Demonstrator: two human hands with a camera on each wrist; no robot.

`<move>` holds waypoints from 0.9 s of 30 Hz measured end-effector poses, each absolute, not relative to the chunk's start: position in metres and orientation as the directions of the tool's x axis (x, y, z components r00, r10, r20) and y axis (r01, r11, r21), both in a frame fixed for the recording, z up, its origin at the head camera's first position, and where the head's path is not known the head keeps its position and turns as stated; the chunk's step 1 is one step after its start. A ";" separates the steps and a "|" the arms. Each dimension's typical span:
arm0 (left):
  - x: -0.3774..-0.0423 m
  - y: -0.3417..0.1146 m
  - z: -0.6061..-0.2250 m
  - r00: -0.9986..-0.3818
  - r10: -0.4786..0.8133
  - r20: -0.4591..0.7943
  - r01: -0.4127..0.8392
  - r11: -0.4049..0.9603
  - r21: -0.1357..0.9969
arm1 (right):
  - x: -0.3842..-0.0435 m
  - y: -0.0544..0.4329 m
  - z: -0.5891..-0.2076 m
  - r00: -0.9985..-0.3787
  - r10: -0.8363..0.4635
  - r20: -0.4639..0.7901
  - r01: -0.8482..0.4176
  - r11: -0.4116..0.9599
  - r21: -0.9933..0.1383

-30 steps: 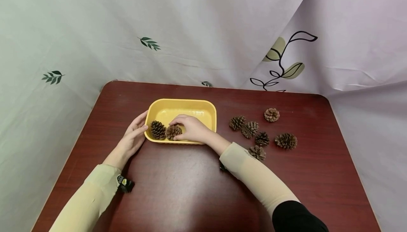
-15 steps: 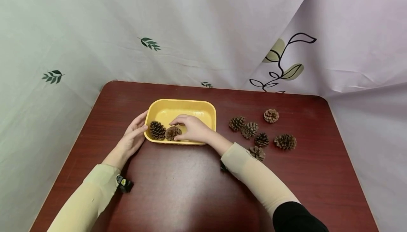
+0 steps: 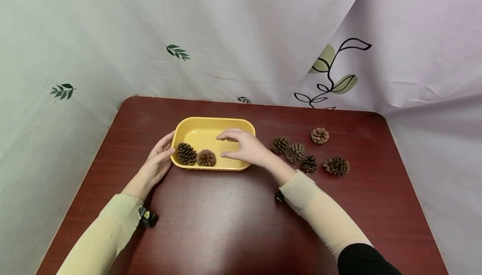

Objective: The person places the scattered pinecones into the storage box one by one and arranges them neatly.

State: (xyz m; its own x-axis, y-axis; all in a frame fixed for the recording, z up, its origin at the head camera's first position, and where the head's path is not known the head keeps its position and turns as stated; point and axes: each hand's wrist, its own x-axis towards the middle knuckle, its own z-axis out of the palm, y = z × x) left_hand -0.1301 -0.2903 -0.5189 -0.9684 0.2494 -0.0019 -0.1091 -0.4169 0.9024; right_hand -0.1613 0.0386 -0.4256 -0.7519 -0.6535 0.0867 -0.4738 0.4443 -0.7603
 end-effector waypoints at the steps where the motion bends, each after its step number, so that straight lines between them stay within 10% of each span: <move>1: -0.130 -0.290 -0.519 -0.968 0.249 -0.004 -0.110 -0.413 0.904 | -0.161 0.043 -0.425 -0.760 -0.643 0.092 -0.464 0.440 -0.769; 27: -0.129 -0.288 -0.518 -0.968 0.250 0.006 -0.112 -0.455 0.884 | -0.155 0.167 -0.422 -0.935 -0.319 0.154 -0.280 0.401 -0.872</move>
State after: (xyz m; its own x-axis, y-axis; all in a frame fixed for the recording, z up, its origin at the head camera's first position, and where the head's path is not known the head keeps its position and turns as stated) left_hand -0.1294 -0.2885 -0.5178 -0.9683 0.2495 0.0059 -0.1118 -0.4547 0.8836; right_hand -0.1551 0.1674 -0.4222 -0.9351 -0.3193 0.1536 -0.2802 0.4007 -0.8723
